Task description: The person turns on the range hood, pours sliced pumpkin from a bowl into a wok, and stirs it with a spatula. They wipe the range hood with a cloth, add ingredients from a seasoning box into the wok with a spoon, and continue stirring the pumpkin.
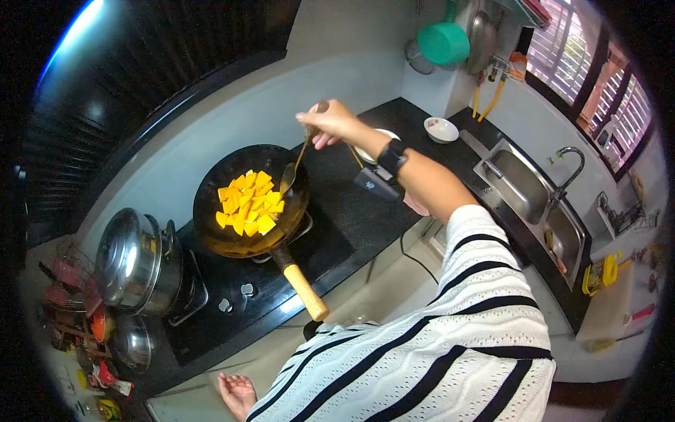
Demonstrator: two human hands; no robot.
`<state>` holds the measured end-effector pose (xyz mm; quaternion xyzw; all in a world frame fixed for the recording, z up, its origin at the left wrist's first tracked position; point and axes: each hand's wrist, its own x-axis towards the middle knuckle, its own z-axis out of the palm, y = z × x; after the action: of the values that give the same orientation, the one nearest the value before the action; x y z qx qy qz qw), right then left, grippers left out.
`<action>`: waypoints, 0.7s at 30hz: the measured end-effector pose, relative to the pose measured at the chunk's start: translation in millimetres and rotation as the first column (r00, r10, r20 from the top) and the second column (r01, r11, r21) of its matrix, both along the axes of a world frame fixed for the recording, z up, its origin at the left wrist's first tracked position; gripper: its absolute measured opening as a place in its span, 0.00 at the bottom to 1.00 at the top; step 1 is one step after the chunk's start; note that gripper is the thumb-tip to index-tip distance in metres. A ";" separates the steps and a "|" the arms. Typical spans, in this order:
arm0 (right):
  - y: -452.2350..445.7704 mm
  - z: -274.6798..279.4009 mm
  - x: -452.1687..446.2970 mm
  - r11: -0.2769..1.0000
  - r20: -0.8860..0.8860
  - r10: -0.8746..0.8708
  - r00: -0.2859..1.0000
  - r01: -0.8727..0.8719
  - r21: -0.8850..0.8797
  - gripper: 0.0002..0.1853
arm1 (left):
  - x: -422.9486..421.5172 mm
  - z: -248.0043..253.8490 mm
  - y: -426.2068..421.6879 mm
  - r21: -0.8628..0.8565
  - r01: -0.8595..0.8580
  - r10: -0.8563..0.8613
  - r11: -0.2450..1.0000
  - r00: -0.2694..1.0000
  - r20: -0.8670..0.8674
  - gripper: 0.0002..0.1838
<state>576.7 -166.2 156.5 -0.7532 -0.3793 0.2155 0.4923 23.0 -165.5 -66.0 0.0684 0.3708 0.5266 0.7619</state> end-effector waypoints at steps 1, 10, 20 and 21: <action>11.9 -10.7 1.7 1.000 -0.023 0.010 1.000 -0.010 -0.017 0.21 | 0.0 1.2 -0.2 0.011 0.000 0.000 1.000 1.000 0.000 0.07; 61.6 -66.4 -65.8 0.921 0.232 0.316 0.920 -0.356 0.158 0.10 | -19.5 2.4 -16.7 -0.012 -0.119 0.118 0.993 0.992 -0.044 0.07; -28.2 27.8 -142.7 0.621 0.750 0.634 0.188 -0.701 -0.350 0.07 | -9.7 14.4 -17.4 0.037 -0.141 0.144 0.989 0.984 -0.105 0.06; -36.5 35.0 -149.3 0.607 0.748 0.642 0.171 -0.709 -0.359 0.07 | -7.8 15.7 -17.6 0.045 -0.132 0.137 0.990 0.981 -0.135 0.06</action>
<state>427.4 -202.7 191.6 -0.4913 -0.8610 0.0158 0.1305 15.1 -183.0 -50.3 0.0929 0.4170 0.5775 0.6957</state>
